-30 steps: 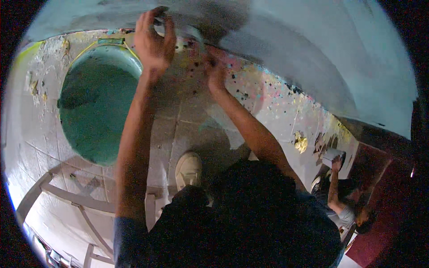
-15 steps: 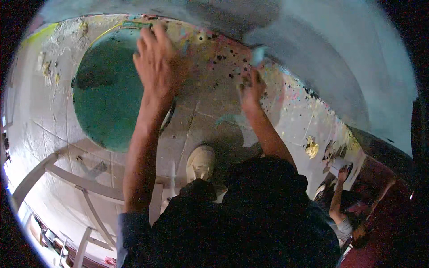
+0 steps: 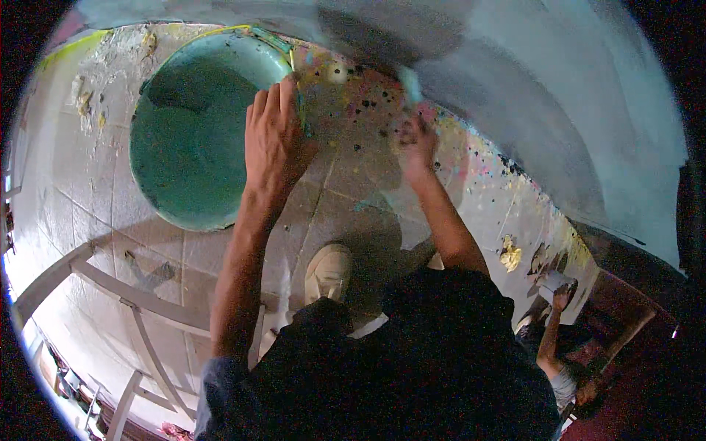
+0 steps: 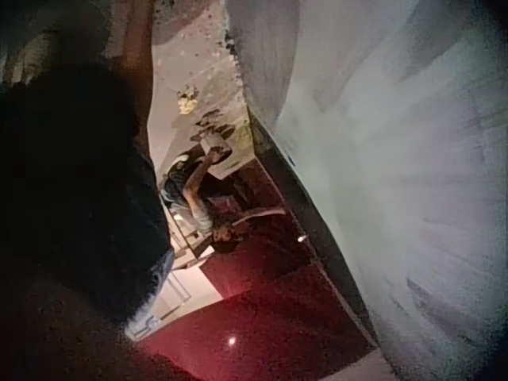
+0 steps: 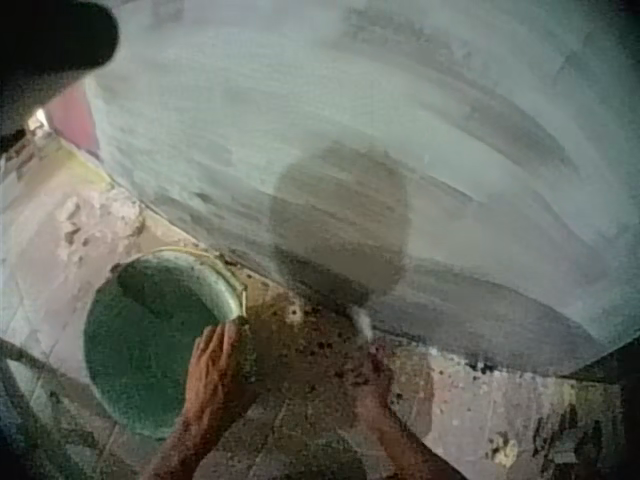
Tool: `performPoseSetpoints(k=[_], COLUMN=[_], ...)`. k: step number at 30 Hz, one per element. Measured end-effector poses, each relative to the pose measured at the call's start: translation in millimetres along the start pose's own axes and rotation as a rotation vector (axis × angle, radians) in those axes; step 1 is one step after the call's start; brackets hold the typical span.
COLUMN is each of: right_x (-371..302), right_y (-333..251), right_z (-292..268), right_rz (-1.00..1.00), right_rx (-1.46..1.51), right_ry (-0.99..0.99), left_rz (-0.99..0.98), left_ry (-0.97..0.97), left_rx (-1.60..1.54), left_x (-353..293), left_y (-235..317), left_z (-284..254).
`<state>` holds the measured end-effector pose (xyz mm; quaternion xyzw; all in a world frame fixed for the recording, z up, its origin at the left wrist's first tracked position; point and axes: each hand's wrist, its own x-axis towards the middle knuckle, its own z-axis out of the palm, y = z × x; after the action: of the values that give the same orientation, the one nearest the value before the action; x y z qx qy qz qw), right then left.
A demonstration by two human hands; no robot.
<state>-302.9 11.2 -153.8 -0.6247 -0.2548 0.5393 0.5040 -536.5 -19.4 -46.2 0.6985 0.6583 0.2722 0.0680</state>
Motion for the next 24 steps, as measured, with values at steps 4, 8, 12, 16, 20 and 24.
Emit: performPoseSetpoints(k=[4,8,12,16,20,24], right_x=[-12,-7,22,27,-7,37], right_y=[2,23,52,85,72,85], right_z=[-75,-102,-12,82,142,133], right_rz=[-0.068,-0.101,-0.107,-0.382,-0.428,-0.498], right_rx=[0.304,0.303,0.302,-0.457,0.002,-0.460], right_ry=[0.304,0.371,0.171,-0.109,-0.475,-0.408], left_rz=[0.006,-0.047,-0.044,-0.036,-0.018,-0.055], left_ry=[0.016,-0.035,-0.008,0.013,0.043,0.085], left_rx=[-0.016,0.008,-0.019,-0.017,0.079,-0.001], left_x=[1,1,0,0,-3,0], left_y=[0,2,-1,-2,-5,-4], left_z=[1,-1,1,5,3,10])
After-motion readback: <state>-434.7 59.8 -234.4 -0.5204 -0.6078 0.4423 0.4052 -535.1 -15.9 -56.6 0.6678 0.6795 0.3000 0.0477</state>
